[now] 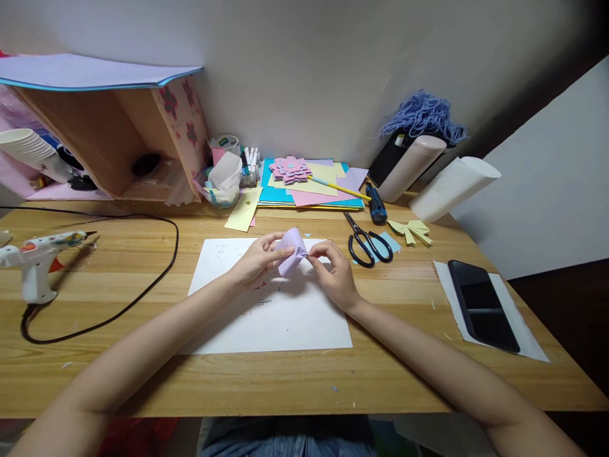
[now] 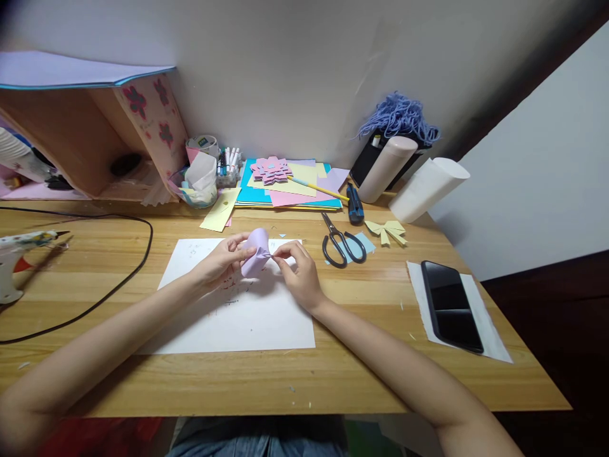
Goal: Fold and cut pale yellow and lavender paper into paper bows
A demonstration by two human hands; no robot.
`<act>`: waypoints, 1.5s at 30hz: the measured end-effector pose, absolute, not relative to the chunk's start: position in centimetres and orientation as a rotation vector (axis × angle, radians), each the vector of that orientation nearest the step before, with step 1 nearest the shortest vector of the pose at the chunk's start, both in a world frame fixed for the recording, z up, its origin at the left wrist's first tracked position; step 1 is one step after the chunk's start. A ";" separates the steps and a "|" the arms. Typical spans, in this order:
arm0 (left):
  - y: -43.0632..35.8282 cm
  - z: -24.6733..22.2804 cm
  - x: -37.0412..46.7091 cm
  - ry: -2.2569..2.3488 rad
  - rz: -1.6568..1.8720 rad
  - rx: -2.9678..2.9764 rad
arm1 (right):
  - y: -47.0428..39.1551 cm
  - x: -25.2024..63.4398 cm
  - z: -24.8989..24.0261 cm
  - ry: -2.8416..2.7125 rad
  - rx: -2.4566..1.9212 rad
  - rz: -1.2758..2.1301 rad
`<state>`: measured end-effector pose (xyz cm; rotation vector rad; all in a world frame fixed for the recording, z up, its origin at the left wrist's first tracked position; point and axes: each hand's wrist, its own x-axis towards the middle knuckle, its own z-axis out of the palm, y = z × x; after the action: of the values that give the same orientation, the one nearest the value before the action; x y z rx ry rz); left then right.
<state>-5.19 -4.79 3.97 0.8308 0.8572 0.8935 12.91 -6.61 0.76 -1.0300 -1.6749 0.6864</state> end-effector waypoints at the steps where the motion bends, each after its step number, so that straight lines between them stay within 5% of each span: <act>1: -4.8 3.9 -5.2 0.855 0.897 0.858 | -6.6 12.9 0.7 -1.683 -1.022 0.710; 15: -5.3 4.0 -4.9 1.006 1.261 1.353 | -6.5 13.0 0.1 -1.553 -1.014 0.927; 26: -7.6 5.2 -4.1 1.353 1.119 2.246 | -6.8 12.9 0.4 -1.532 -1.048 0.742; 45: -8.1 4.7 -4.0 1.244 1.171 2.192 | -7.4 12.8 0.8 -1.684 -0.978 0.602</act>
<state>-4.03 -8.11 4.72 2.1923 1.2438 1.1711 12.79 -7.36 0.81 -0.9782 -1.6839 0.6024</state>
